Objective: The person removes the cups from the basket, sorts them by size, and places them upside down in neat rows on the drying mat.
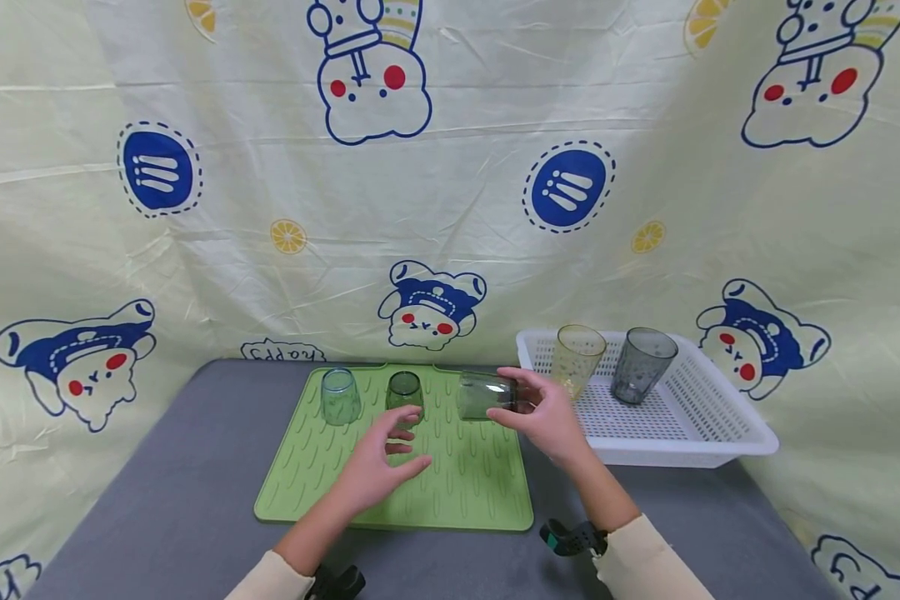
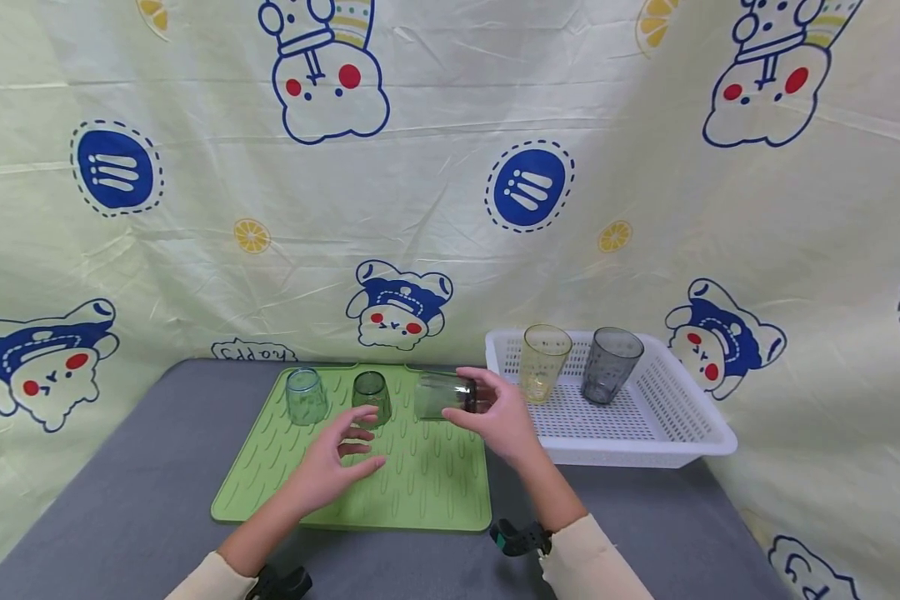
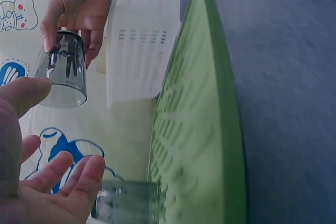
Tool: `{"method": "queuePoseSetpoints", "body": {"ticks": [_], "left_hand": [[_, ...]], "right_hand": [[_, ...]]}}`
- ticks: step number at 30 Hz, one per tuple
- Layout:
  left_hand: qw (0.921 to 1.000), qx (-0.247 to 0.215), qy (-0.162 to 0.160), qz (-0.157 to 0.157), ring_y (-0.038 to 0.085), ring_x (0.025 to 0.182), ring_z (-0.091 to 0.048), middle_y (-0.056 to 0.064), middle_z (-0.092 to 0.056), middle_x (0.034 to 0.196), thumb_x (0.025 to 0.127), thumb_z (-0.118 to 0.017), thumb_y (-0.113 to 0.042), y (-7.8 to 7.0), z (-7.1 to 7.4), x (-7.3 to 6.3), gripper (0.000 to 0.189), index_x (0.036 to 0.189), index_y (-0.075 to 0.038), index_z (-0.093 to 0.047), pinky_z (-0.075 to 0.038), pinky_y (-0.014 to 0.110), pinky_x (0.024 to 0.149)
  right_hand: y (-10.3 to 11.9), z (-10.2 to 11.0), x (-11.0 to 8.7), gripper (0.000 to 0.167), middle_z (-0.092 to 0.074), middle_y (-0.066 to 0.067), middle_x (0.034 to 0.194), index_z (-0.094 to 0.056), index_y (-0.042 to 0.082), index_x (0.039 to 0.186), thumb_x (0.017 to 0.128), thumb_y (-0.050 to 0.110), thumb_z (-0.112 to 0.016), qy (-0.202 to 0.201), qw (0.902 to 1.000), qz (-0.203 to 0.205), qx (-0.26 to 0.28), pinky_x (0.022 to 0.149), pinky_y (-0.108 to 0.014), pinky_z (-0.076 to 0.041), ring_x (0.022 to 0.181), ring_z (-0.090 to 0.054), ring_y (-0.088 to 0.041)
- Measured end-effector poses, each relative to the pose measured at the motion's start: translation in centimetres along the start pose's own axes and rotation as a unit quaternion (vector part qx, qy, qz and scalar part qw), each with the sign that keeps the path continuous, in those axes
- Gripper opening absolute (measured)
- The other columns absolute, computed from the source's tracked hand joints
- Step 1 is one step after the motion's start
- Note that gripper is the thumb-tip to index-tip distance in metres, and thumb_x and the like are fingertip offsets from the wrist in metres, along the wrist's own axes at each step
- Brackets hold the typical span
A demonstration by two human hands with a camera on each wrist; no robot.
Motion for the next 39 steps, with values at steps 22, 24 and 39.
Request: {"method": "queuePoseSetpoints", "body": {"ticks": [22,24,39], "left_hand": [[0.9722,0.223,-0.072,0.011,0.041,0.128,-0.054,0.020,-0.056,0.139,0.089,-0.080,-0.018,3.4,7.1,-4.7,0.061,0.143,-0.006,-0.054,-0.048,0.061,0.105],[0.9675,0.241,-0.078,0.009,0.043,0.130,-0.052,0.021,-0.055,0.138,0.088,-0.080,-0.018,3.5,7.6,-5.1,0.060,0.141,-0.004,-0.056,-0.046,0.063,0.105],[0.9445,0.314,-0.029,0.092,0.054,0.135,-0.038,0.027,-0.046,0.148,0.088,-0.079,-0.039,5.9,11.6,-7.3,0.074,0.148,-0.006,-0.051,-0.037,0.077,0.102]], "right_hand": [[-1.4,-2.5,1.9,0.063,-0.064,-0.013,0.131,-0.063,0.013,0.134,0.077,0.022,-0.091,-0.057,0.9919,-0.024,-0.110,0.079,-0.038,-0.060,0.105,-0.065,-0.030],[-1.6,-2.6,2.0,0.064,-0.064,-0.012,0.131,-0.063,0.013,0.134,0.077,0.022,-0.091,-0.064,0.9908,-0.030,-0.115,0.081,-0.038,-0.059,0.107,-0.065,-0.030],[-3.3,-3.5,2.7,0.070,-0.063,-0.017,0.134,-0.056,0.010,0.139,0.078,0.026,-0.088,-0.085,0.9856,-0.058,-0.134,0.095,-0.051,-0.055,0.120,-0.062,-0.035]]}}
Point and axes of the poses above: each hand's wrist, its own x-axis towards the middle knuckle, its own z-axis out of the back of the hand, y = z × x, the point moved 9 cm from there along x, towards the middle knuckle
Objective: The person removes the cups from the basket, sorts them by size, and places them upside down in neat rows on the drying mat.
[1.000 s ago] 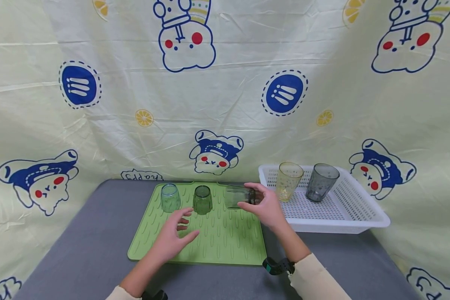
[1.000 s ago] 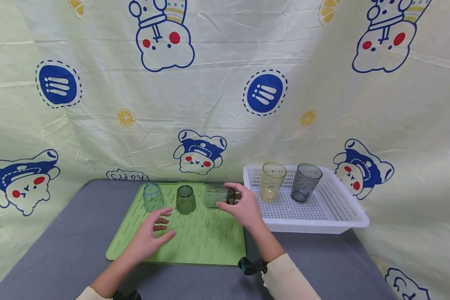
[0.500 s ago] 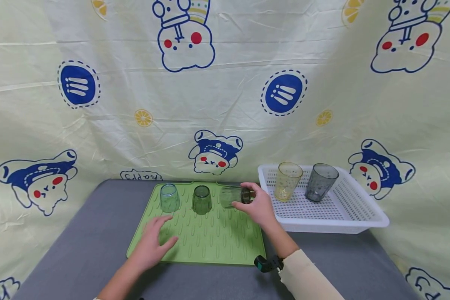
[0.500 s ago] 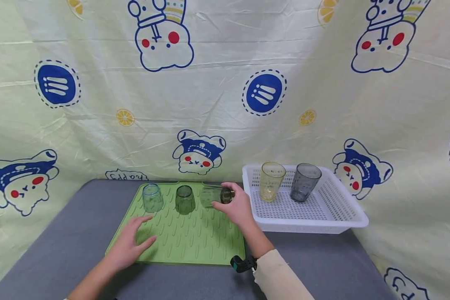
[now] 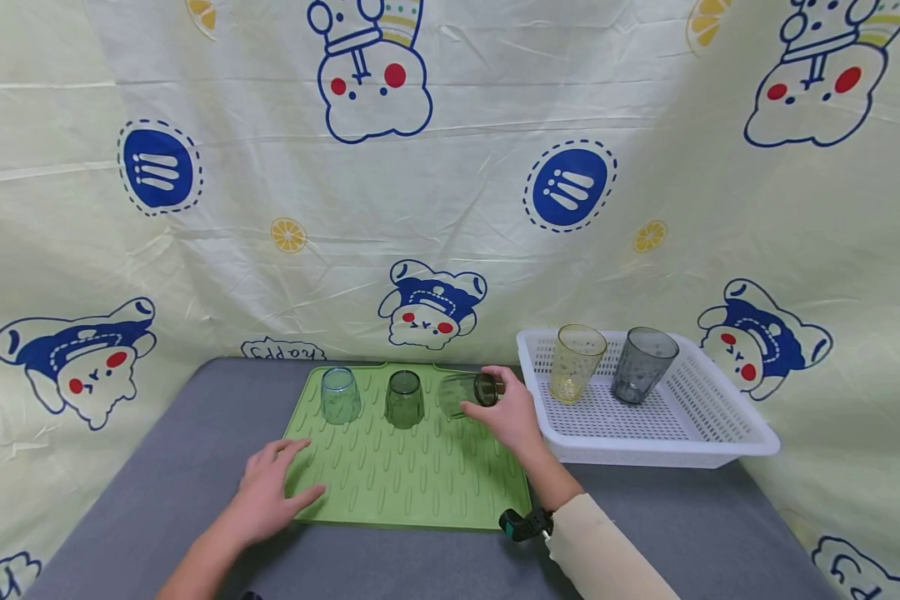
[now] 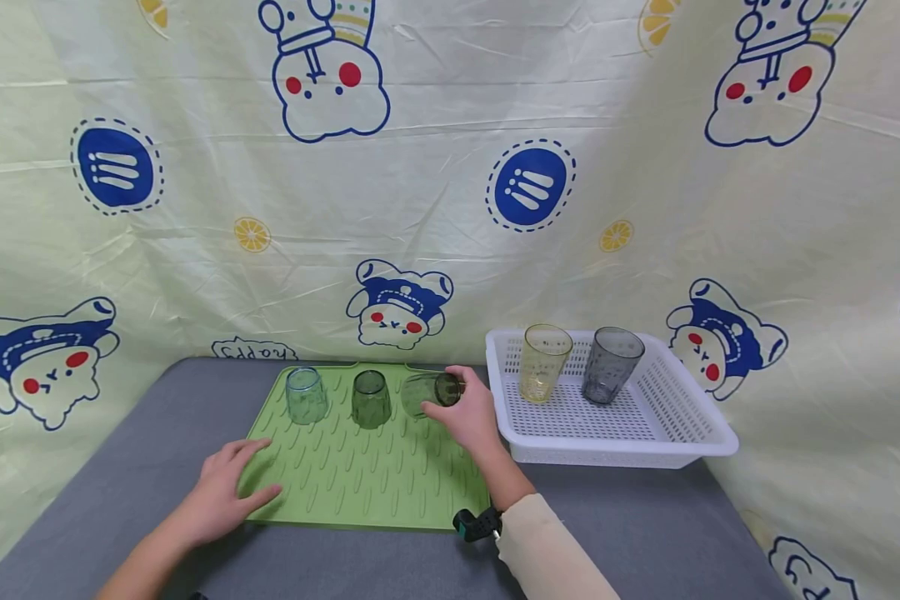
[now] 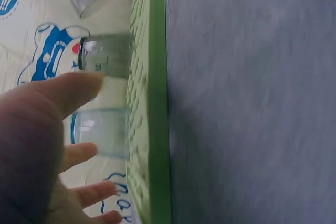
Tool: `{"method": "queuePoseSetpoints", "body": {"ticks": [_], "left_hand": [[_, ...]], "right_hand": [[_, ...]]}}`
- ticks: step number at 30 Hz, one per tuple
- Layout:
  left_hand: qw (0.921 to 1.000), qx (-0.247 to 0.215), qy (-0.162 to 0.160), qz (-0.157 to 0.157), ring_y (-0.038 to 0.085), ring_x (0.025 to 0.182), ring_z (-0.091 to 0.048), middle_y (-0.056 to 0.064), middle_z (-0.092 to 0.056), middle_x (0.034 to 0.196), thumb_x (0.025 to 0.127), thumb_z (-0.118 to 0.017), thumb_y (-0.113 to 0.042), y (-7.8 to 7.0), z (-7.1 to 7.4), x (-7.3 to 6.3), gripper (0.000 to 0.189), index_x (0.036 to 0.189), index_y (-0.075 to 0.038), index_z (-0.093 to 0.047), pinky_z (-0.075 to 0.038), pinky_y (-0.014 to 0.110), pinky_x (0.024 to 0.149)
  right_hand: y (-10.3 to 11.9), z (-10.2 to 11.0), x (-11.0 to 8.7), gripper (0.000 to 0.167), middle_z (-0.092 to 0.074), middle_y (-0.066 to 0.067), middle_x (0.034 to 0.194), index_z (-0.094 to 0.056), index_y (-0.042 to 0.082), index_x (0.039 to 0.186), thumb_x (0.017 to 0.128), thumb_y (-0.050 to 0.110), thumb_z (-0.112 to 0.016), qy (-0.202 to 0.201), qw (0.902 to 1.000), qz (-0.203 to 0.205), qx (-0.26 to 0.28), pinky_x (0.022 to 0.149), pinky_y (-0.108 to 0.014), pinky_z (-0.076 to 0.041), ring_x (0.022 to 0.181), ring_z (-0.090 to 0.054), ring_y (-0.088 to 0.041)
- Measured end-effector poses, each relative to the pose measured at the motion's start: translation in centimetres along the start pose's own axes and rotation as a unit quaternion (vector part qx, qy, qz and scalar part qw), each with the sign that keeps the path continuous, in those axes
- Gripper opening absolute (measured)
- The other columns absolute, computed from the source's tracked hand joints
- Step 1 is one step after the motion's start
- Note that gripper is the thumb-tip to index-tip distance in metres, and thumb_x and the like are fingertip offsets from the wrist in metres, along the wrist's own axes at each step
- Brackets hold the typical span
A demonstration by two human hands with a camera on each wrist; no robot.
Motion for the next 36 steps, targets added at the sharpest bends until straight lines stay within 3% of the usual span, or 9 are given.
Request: {"method": "queuePoseSetpoints", "body": {"ticks": [4,14,25,36], "left_hand": [[0.9984,0.037,0.040,0.011,0.060,0.137,-0.034,0.032,-0.040,0.152,0.087,-0.077,-0.049,1.1,-0.1,-0.2,0.082,0.151,-0.007,-0.048,-0.033,0.082,0.101],[0.9919,0.105,0.070,0.017,0.062,0.138,-0.034,0.033,-0.040,0.153,0.083,-0.075,-0.062,3.3,0.4,-0.3,0.092,0.150,-0.005,-0.048,-0.032,0.081,0.103],[0.9823,0.112,0.138,0.060,0.064,0.144,-0.023,0.033,-0.030,0.161,0.083,-0.068,-0.073,5.1,-0.6,0.0,0.101,0.155,-0.008,-0.042,-0.021,0.082,0.109],[0.9779,0.126,0.148,0.077,0.063,0.146,-0.021,0.030,-0.028,0.163,0.082,-0.065,-0.078,5.1,-0.5,0.0,0.106,0.157,-0.008,-0.039,-0.021,0.082,0.109]], "right_hand": [[-0.2,-0.1,0.2,0.071,-0.062,-0.017,0.137,-0.056,0.012,0.140,0.078,0.028,-0.088,-0.005,1.0000,-0.008,-0.001,0.097,-0.052,-0.054,0.125,-0.060,-0.035],[-0.4,-0.6,0.6,0.071,-0.060,-0.017,0.143,-0.056,0.011,0.140,0.079,0.028,-0.088,-0.013,0.9998,-0.009,-0.013,0.100,-0.053,-0.053,0.129,-0.059,-0.036],[-0.5,-0.9,1.1,0.074,-0.066,-0.018,0.133,-0.058,0.007,0.140,0.077,0.030,-0.090,-0.037,0.9990,0.000,-0.025,0.097,-0.052,-0.055,0.121,-0.063,-0.035],[-0.5,-1.5,1.5,0.070,-0.064,-0.016,0.135,-0.059,0.009,0.140,0.079,0.029,-0.089,-0.033,0.9993,0.006,-0.013,0.098,-0.051,-0.054,0.123,-0.061,-0.034]]}}
Point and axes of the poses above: each hand's wrist, its own x-axis towards the middle knuckle, its own z-axis out of the back of the hand, y = z × x, the point moved 9 cm from there along x, towards the middle knuckle
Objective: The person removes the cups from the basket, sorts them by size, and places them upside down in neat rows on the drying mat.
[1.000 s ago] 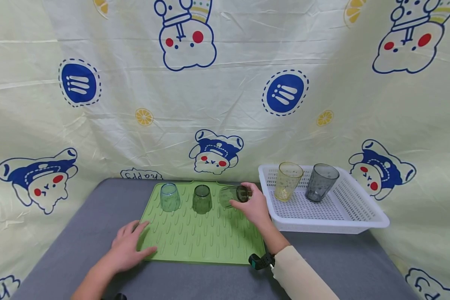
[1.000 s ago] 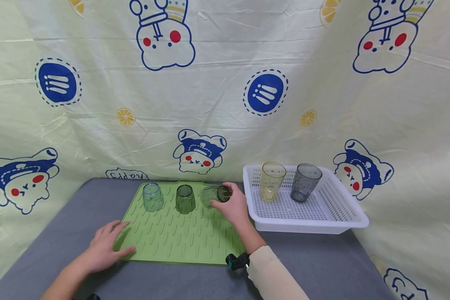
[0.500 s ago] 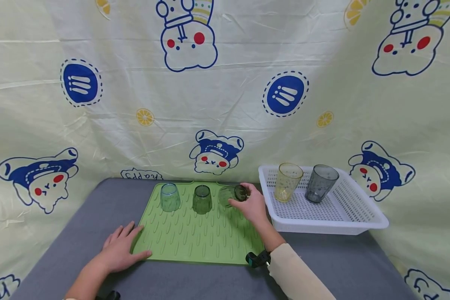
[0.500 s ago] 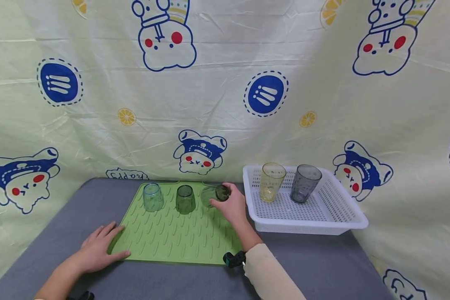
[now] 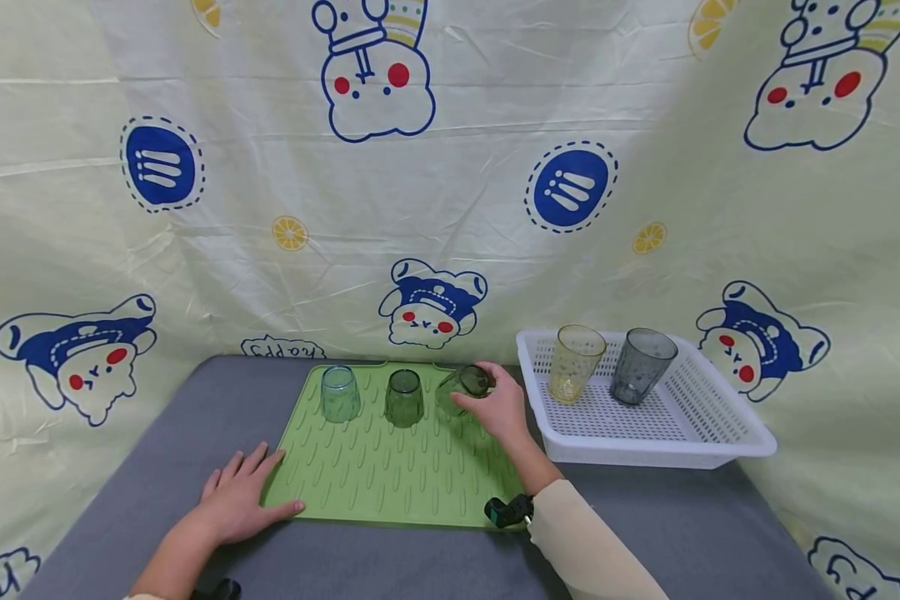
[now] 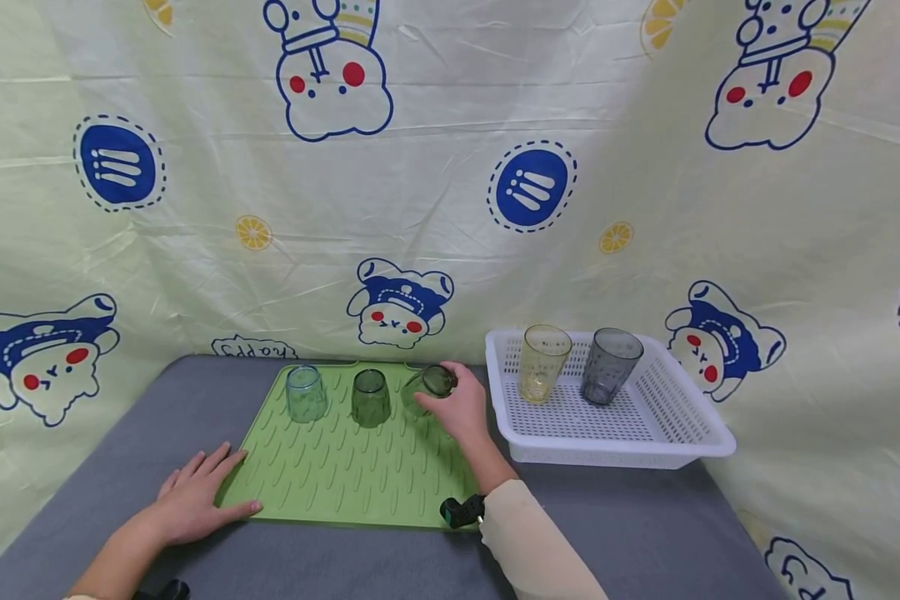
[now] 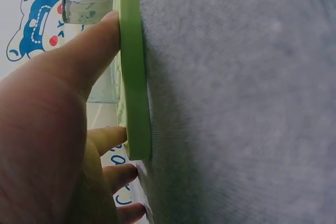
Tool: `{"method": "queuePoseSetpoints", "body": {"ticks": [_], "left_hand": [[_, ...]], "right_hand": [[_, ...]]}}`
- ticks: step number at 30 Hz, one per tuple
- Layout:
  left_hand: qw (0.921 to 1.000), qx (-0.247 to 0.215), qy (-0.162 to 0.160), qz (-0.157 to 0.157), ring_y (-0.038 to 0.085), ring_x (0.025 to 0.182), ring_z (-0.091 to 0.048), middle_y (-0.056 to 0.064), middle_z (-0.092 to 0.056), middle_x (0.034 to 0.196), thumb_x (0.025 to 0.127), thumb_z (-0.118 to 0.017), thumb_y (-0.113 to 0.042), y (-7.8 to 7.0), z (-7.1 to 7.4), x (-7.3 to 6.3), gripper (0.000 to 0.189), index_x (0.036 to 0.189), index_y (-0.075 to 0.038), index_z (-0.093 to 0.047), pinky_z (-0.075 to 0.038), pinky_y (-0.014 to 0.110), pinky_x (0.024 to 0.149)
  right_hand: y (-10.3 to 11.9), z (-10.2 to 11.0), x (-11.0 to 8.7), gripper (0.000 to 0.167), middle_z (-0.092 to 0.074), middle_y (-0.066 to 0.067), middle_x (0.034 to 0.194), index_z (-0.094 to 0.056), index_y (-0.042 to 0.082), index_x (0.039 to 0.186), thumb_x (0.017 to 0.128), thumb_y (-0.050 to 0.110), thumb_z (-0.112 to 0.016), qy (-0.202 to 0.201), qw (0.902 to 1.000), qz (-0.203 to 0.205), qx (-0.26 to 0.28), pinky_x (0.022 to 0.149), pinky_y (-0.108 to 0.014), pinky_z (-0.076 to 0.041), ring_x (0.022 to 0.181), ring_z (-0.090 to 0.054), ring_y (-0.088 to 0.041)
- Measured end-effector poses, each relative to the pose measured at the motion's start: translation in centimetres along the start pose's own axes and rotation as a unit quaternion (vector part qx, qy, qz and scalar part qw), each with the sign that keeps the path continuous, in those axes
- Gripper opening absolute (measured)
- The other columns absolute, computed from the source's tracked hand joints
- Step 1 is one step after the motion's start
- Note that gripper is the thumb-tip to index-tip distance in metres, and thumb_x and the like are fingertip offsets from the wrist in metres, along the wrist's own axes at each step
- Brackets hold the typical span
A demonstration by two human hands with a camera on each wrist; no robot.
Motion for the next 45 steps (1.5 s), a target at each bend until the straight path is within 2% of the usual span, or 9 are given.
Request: {"method": "queuePoseSetpoints", "body": {"ticks": [7,17,28,45], "left_hand": [[1.0000,0.004,0.007,0.003,0.063,0.146,-0.020,0.028,-0.028,0.164,0.080,-0.063,-0.081,0.1,-0.2,0.1,0.109,0.158,-0.009,-0.038,-0.020,0.082,0.109],[0.9999,0.002,-0.001,-0.014,0.063,0.145,-0.023,0.026,-0.032,0.163,0.080,-0.065,-0.080,0.3,0.4,0.1,0.106,0.157,-0.011,-0.041,-0.021,0.083,0.108],[0.9996,0.008,-0.002,-0.027,0.062,0.145,-0.026,0.025,-0.034,0.163,0.080,-0.064,-0.080,0.6,0.3,0.2,0.105,0.156,-0.012,-0.043,-0.023,0.082,0.108],[0.9993,0.008,0.000,-0.035,0.062,0.144,-0.026,0.027,-0.035,0.162,0.081,-0.065,-0.077,0.3,0.6,-0.1,0.103,0.156,-0.010,-0.043,-0.023,0.082,0.108]], "right_hand": [[-0.4,0.0,0.2,0.068,-0.061,-0.015,0.134,-0.061,0.012,0.138,0.078,0.027,-0.089,-0.004,0.9998,-0.008,0.017,0.088,-0.047,-0.056,0.113,-0.062,-0.032],[-1.0,-0.4,0.5,0.072,-0.063,-0.018,0.134,-0.056,0.007,0.140,0.079,0.023,-0.088,0.000,0.9991,-0.014,0.040,0.100,-0.049,-0.055,0.124,-0.061,-0.034],[-1.8,-0.9,0.3,0.072,-0.066,-0.018,0.132,-0.057,0.007,0.140,0.078,0.025,-0.089,-0.003,0.9997,-0.020,0.013,0.096,-0.050,-0.056,0.120,-0.063,-0.035],[-2.6,-1.0,0.0,0.072,-0.067,-0.018,0.131,-0.057,0.008,0.142,0.079,0.024,-0.088,0.002,0.9994,-0.033,0.013,0.096,-0.051,-0.055,0.120,-0.063,-0.034]]}}
Point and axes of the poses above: each hand's wrist, its own x-axis towards the middle knuckle, its own z-axis out of the back of the hand, y = z × x, the point moved 9 cm from there along x, towards the middle knuckle
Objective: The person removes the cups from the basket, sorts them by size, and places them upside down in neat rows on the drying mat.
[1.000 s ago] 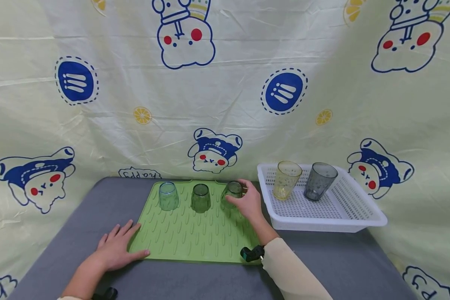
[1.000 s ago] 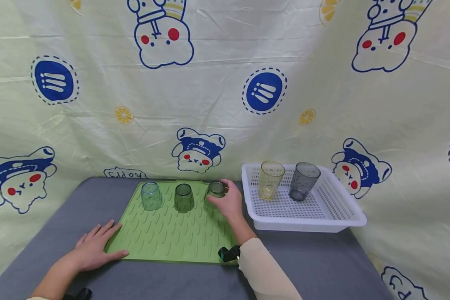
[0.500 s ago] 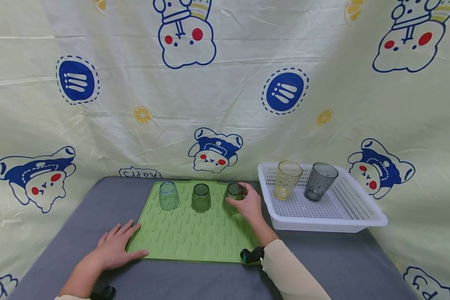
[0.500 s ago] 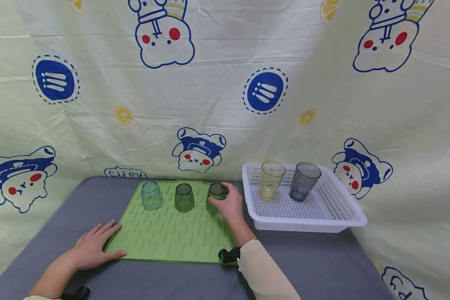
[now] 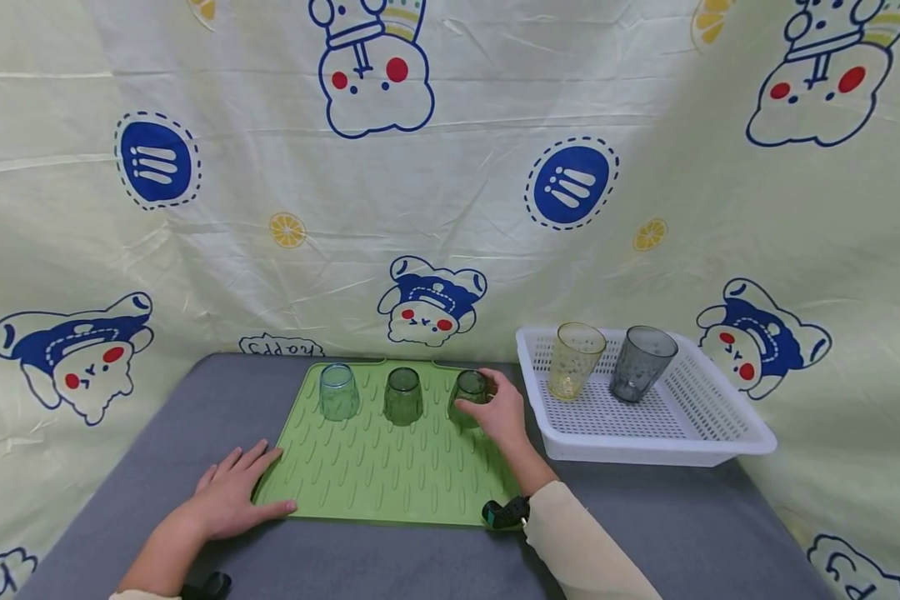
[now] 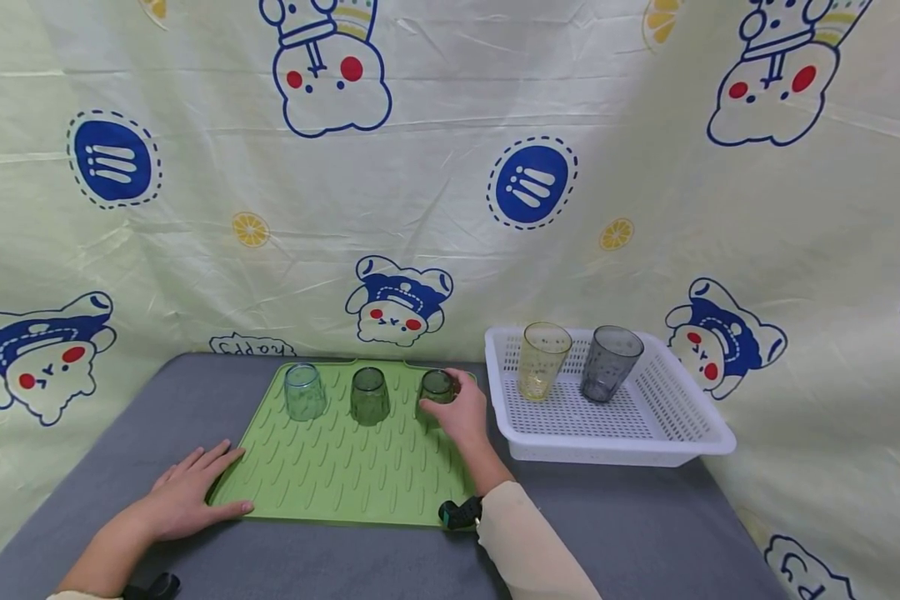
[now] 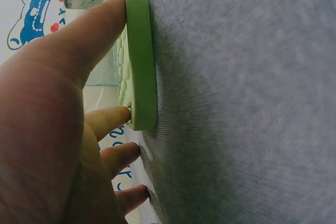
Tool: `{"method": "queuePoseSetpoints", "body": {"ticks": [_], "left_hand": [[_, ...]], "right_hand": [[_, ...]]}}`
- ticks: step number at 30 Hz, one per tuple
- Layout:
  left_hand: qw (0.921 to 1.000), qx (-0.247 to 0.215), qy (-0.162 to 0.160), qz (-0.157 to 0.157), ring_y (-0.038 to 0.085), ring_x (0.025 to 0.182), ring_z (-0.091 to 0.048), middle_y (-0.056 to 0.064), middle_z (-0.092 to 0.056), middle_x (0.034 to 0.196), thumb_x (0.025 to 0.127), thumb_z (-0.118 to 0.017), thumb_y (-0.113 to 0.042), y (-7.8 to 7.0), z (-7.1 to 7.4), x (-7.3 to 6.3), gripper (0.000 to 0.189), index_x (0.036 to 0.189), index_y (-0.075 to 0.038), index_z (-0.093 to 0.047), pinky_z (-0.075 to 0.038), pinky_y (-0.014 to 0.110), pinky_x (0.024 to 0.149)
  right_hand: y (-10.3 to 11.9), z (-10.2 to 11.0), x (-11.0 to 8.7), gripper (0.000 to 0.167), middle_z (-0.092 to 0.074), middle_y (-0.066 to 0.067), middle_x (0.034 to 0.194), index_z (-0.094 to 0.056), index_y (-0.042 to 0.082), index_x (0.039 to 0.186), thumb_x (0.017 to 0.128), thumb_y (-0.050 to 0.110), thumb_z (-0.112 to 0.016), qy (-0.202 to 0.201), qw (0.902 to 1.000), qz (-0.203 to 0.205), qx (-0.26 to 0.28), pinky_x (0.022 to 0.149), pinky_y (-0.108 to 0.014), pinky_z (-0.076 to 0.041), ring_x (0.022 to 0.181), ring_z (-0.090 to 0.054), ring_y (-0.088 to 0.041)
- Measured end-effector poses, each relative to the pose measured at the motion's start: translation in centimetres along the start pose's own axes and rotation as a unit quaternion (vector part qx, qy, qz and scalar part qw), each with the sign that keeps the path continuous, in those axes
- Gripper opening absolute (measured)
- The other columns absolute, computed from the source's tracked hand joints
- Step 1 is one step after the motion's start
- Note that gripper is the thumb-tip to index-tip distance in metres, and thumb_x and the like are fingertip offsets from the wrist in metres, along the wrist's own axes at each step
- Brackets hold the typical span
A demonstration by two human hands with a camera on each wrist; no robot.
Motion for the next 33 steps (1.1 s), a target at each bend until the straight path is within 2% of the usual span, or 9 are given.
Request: {"method": "queuePoseSetpoints", "body": {"ticks": [17,23,33], "left_hand": [[0.9999,-0.005,0.006,0.011,0.063,0.144,-0.024,0.027,-0.034,0.162,0.082,-0.066,-0.076,-0.13,0.05,0.12,0.103,0.156,-0.010,-0.042,-0.022,0.082,0.109],[0.9998,-0.014,0.003,0.011,0.063,0.145,-0.024,0.027,-0.034,0.162,0.080,-0.067,-0.077,0.30,-0.34,0.21,0.105,0.155,-0.008,-0.043,-0.021,0.082,0.109],[0.9999,-0.011,0.002,0.003,0.064,0.143,-0.026,0.028,-0.036,0.160,0.080,-0.070,-0.073,-0.12,-0.17,0.24,0.102,0.154,-0.007,-0.045,-0.022,0.083,0.107]], "right_hand": [[-0.44,-0.09,-0.15,0.071,-0.067,-0.019,0.130,-0.057,0.006,0.141,0.080,0.025,-0.089,0.006,0.9999,-0.002,-0.013,0.092,-0.047,-0.059,0.114,-0.068,-0.035],[-0.60,-0.15,-0.16,0.071,-0.066,-0.019,0.133,-0.056,0.005,0.141,0.081,0.026,-0.089,0.015,0.9999,-0.003,-0.004,0.093,-0.046,-0.059,0.116,-0.069,-0.036],[-0.91,-0.17,-0.12,0.069,-0.067,-0.020,0.131,-0.058,0.005,0.139,0.081,0.025,-0.089,0.015,0.9999,0.002,0.004,0.093,-0.048,-0.059,0.119,-0.067,-0.038]]}}
Point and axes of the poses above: each hand's wrist, its own x-axis towards the middle knuckle, its own z-axis out of the back of the hand, y = z × x, the point moved 9 cm from there along x, towards the middle knuckle
